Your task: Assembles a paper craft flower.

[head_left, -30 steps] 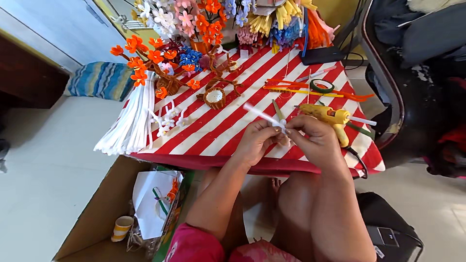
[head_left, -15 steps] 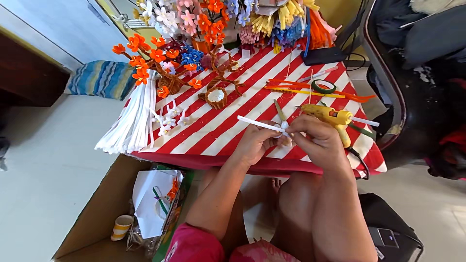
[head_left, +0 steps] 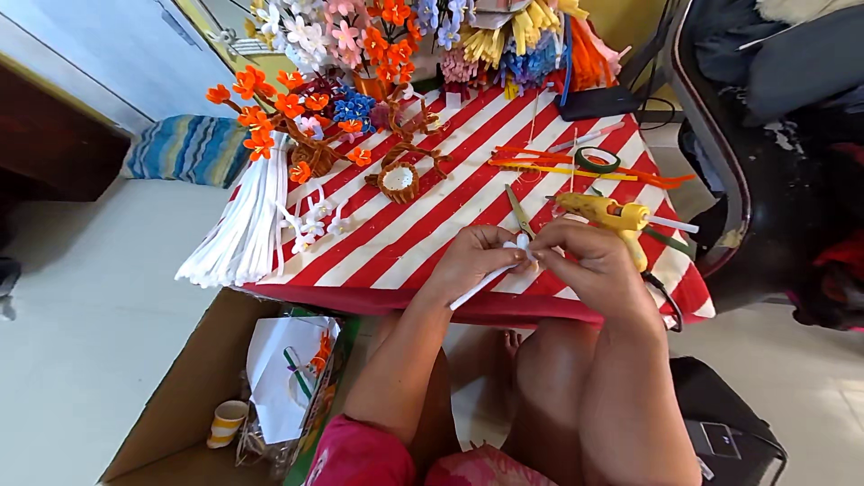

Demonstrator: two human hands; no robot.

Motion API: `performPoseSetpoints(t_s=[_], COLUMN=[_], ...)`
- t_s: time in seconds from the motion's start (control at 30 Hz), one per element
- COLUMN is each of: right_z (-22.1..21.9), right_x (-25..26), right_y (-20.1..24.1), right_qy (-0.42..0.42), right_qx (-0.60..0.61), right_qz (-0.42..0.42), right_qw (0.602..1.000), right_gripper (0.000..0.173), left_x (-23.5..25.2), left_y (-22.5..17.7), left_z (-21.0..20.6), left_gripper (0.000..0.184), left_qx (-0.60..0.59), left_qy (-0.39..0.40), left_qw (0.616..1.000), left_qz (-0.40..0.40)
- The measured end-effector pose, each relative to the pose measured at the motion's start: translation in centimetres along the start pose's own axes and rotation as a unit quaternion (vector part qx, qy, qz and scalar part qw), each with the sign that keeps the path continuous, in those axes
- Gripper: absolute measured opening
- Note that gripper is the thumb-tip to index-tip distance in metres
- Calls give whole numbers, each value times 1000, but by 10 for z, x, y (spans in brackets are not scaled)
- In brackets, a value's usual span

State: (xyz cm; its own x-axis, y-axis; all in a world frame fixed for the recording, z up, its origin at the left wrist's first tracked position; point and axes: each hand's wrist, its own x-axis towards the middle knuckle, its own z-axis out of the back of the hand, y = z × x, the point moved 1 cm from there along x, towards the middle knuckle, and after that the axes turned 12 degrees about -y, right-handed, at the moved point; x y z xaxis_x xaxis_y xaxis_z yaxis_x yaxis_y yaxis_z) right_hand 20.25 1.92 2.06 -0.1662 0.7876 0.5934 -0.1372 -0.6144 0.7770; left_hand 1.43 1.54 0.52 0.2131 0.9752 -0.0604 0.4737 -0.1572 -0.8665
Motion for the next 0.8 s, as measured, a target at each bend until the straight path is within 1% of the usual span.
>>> performPoseSetpoints(t_s=[0.03, 0.17, 0.3, 0.37, 0.43, 0.53, 0.6, 0.8], right_z=[0, -1, -7, -9, -10, -12, -12, -11], right_x=[0, 1, 1, 0, 1, 3, 4, 4], right_y=[0, -2, -4, -6, -7, -5, -4, -3], right_qy=[-10, -24, -48, -41, -27, -42, -43, -47], right_qx=[7, 16, 41, 51, 35, -39, -79, -137], right_qz=[-8, -13, -35, -29, 2, 97, 144, 213], right_qw=[1000, 1000, 997, 997, 999, 994, 985, 966], right_gripper=[9, 14, 13, 13, 16, 10, 10, 11], left_x=[0, 1, 1, 0, 0, 0, 0, 1], left_y=[0, 3, 3, 2, 2, 1, 0, -1], left_z=[0, -2, -4, -4, -3, -2, -2, 1], left_gripper=[16, 19, 21, 21, 22, 23, 23, 26], left_qx=[1, -41, -51, -57, -63, -70, -75, -88], left_qy=[-9, -36, -50, -54, -52, -41, -33, -8], left_qw=[1000, 998, 997, 997, 997, 997, 996, 994], left_qz=[-4, 12, 14, 10, 8, 17, 26, 63])
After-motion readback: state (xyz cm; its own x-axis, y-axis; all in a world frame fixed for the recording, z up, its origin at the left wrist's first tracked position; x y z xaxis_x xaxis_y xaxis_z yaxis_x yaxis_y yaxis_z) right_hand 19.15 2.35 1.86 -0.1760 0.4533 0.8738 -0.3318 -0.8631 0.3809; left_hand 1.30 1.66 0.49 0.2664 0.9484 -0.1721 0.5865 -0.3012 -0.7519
